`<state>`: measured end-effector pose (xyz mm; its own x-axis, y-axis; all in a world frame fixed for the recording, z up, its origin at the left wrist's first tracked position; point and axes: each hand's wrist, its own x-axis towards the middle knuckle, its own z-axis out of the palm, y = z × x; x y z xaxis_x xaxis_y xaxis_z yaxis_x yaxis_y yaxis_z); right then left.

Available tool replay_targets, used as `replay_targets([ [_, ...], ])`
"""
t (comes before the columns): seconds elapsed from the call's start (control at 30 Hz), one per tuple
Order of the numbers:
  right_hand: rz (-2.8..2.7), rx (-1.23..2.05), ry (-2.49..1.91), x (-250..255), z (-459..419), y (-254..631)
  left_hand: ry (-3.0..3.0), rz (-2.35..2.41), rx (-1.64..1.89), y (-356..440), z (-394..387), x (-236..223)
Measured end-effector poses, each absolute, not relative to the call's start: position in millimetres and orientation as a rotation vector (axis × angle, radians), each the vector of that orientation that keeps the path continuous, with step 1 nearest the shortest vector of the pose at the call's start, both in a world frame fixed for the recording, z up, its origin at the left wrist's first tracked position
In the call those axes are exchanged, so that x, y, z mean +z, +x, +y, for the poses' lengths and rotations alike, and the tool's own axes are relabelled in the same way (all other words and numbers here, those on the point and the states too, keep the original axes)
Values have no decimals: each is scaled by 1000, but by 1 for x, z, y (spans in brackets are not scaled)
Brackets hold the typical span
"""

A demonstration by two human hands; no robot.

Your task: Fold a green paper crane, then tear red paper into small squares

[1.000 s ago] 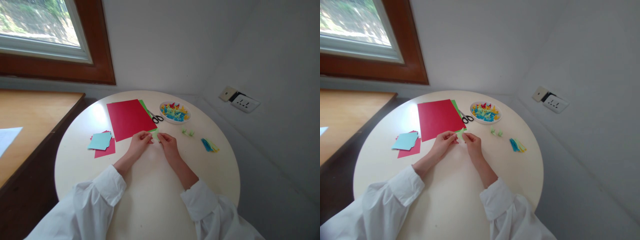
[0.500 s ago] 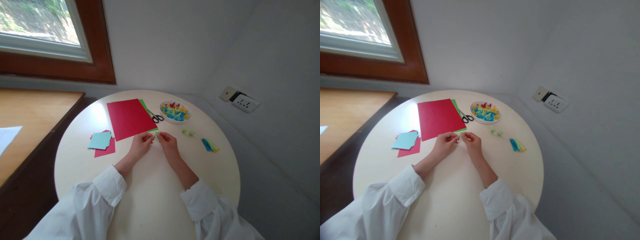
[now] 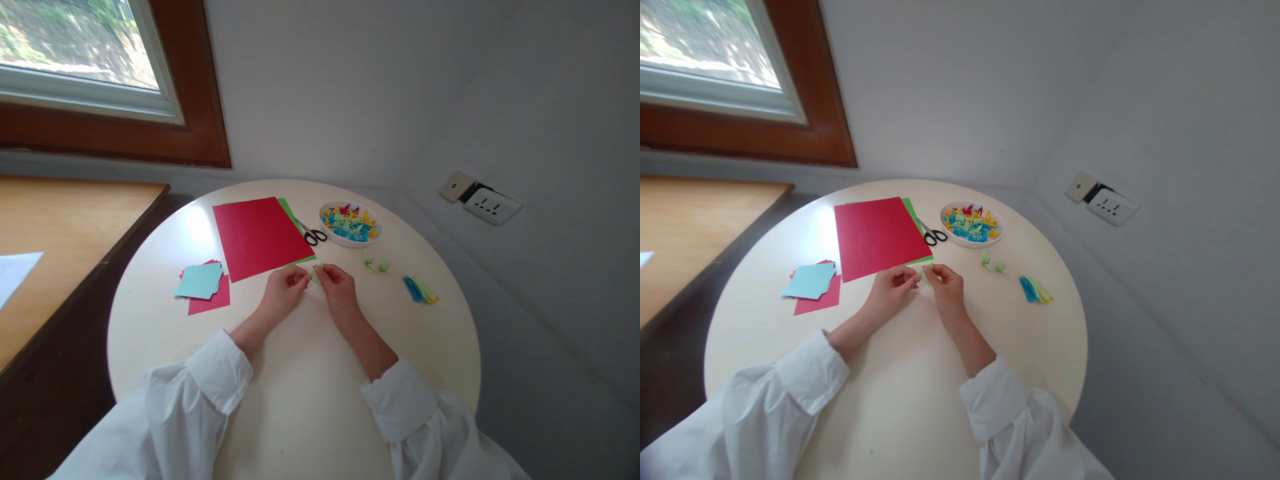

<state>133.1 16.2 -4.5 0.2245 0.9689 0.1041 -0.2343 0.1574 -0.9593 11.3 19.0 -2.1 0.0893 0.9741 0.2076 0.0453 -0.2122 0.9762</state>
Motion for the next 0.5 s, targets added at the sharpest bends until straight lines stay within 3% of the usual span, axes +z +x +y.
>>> replay_targets([
  [0.5, -904, 1072, -1007, -2, 15, 132, 1541, 1120, 1247, 12, 17, 0],
])
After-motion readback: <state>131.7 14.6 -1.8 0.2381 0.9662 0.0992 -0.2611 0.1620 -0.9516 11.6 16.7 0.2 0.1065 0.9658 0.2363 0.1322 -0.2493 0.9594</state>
